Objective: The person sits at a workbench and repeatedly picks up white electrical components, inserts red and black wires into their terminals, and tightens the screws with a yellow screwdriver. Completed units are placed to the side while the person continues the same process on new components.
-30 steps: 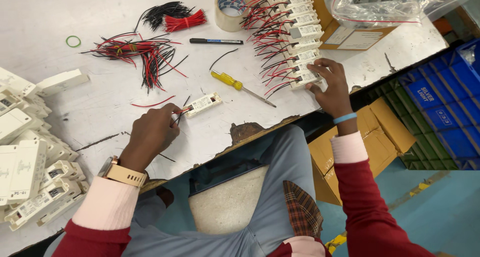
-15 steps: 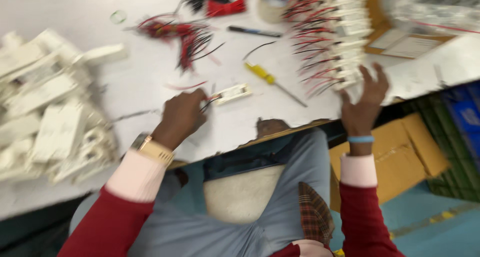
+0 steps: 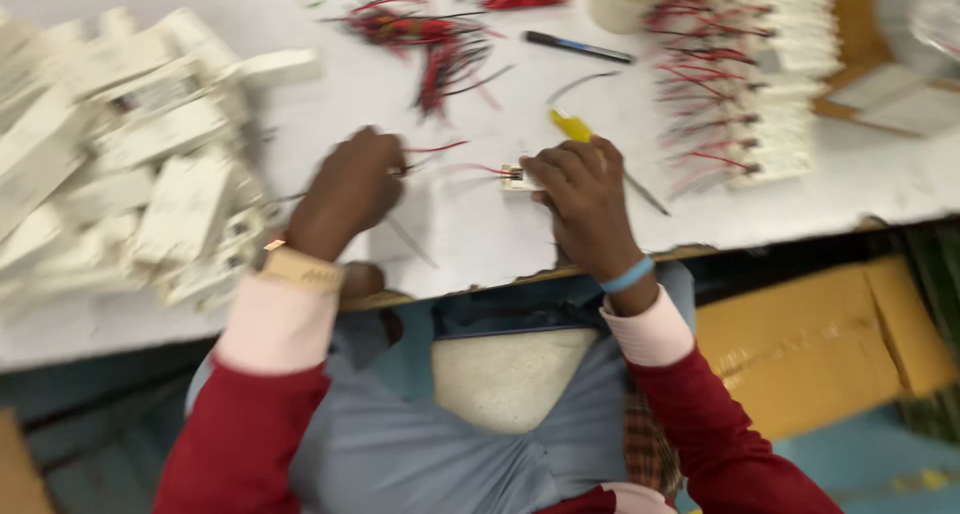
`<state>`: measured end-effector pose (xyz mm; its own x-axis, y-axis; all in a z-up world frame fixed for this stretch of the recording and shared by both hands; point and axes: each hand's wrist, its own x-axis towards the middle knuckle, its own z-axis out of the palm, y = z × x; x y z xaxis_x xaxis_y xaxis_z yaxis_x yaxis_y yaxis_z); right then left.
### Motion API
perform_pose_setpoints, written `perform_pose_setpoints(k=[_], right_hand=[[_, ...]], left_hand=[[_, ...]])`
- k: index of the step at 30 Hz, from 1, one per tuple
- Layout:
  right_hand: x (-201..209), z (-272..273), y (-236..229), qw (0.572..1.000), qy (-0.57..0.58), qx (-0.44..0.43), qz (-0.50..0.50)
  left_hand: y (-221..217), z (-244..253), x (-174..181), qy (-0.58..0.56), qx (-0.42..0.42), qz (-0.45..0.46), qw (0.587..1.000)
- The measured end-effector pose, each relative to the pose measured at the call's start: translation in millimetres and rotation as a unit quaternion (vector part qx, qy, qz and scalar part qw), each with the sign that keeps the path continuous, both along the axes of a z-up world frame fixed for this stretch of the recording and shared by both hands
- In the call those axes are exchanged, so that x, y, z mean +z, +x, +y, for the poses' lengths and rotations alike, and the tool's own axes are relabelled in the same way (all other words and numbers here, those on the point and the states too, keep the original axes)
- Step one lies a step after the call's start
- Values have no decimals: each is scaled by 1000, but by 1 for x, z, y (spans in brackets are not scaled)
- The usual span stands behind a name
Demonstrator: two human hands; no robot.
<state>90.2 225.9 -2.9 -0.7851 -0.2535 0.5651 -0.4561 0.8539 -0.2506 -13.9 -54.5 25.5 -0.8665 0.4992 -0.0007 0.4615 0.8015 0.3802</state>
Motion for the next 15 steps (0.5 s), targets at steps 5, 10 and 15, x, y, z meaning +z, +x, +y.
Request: perform_pose_setpoints(k=[5,10,15], right_hand=[[32,118,35,981,-20,-159,106],[26,198,25,971,-22,-236,24],[-2,216,9,966,-57,-245,57]], left_hand=[[-6,-10,16,-21,6,-30,999],[4,14,21,-32,8,-100,994],[10,25,18,-114,3,-99,989]])
